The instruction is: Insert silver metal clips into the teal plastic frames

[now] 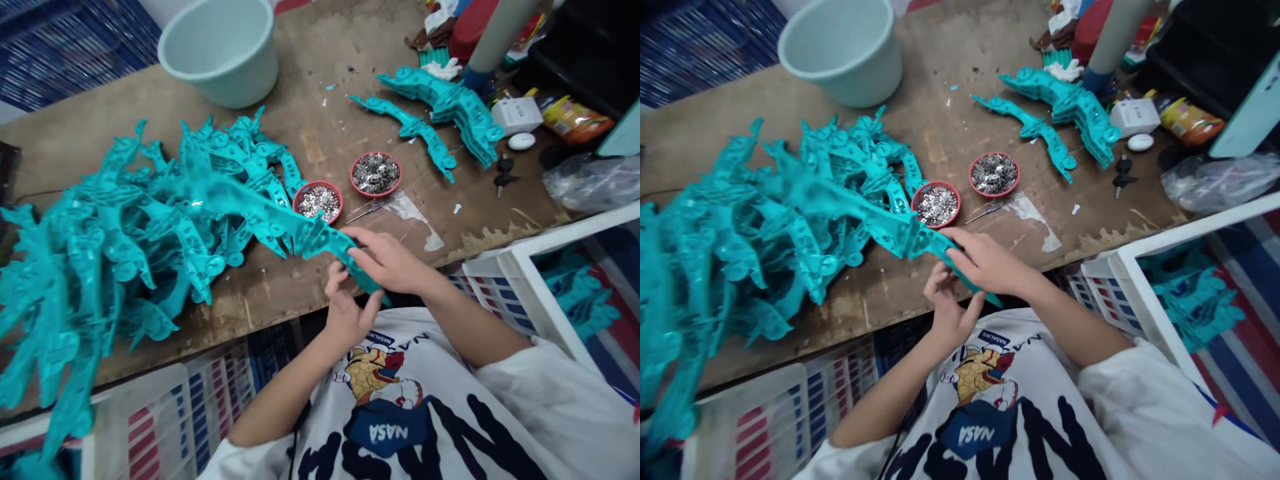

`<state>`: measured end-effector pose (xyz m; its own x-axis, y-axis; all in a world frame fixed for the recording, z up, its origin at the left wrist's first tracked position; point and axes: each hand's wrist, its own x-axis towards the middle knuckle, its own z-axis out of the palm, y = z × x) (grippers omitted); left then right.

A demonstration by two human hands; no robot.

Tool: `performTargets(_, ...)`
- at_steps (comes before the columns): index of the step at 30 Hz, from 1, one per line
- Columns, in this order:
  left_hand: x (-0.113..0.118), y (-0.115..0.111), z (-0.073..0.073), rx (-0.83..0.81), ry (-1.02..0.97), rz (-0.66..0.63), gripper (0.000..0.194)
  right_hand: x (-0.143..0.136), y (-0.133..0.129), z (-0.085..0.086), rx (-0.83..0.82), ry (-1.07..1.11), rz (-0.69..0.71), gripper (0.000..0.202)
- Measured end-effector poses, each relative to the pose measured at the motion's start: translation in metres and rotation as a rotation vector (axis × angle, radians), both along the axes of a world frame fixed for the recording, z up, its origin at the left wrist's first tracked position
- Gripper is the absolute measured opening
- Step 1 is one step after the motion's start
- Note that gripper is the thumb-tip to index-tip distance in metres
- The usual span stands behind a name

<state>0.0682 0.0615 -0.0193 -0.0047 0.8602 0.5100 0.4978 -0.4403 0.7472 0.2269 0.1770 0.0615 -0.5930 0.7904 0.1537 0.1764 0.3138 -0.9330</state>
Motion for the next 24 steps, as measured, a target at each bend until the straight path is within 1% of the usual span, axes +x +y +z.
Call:
performTargets(1,-0.004,-0.009,0.002,-0.001,0.013,-0.072,0.065,0.008,0.005,0.000,0.006,-0.054,0.038,0.045)
performTargets(3,-0.017,-0.021,0.007,0.056,0.127,-0.192,0.056,0.023,0.018,-0.008,0.020,-0.154,0.140,0.047)
performTargets(5,-0.030,-0.025,0.007,0.154,0.308,-0.223,0.046,0.033,0.032,-0.022,0.019,-0.256,0.251,0.045)
performTargets(6,-0.036,-0.024,0.005,0.197,0.394,-0.217,0.044,0.036,0.038,-0.030,0.012,-0.305,0.271,0.044)
performTargets(8,-0.045,-0.019,-0.007,0.232,0.534,-0.182,0.044,0.036,0.049,-0.042,0.008,-0.410,0.243,0.045)
performTargets(10,-0.050,-0.010,-0.022,0.165,0.650,-0.120,0.047,0.034,0.057,-0.048,0.042,-0.527,0.183,0.048)
performTargets(12,-0.054,0.000,-0.033,0.015,0.744,-0.051,0.049,0.031,0.066,-0.050,0.099,-0.635,0.160,0.045)
performTargets(13,-0.056,0.005,-0.037,-0.076,0.779,-0.035,0.051,0.031,0.071,-0.051,0.134,-0.676,0.136,0.040)
performTargets(14,-0.058,0.009,-0.039,-0.163,0.799,-0.038,0.052,0.031,0.077,-0.052,0.174,-0.702,0.084,0.035)
performTargets(16,-0.064,0.018,-0.038,-0.302,0.799,-0.059,0.053,0.033,0.093,-0.057,0.261,-0.717,-0.120,0.030)
performTargets(18,-0.071,0.024,-0.036,-0.383,0.780,-0.046,0.053,0.036,0.113,-0.068,0.322,-0.699,-0.358,0.029)
performTargets(19,-0.075,0.026,-0.035,-0.407,0.773,-0.030,0.053,0.037,0.123,-0.075,0.332,-0.685,-0.445,0.027)
performTargets(20,-0.078,0.028,-0.034,-0.423,0.769,-0.017,0.053,0.038,0.133,-0.082,0.328,-0.673,-0.502,0.024)
performTargets(21,-0.080,0.029,-0.034,-0.432,0.766,-0.008,0.052,0.038,0.142,-0.089,0.318,-0.664,-0.529,0.020)
performTargets(24,-0.084,0.030,-0.036,-0.437,0.768,-0.008,0.051,0.035,0.157,-0.106,0.293,-0.651,-0.544,0.014)
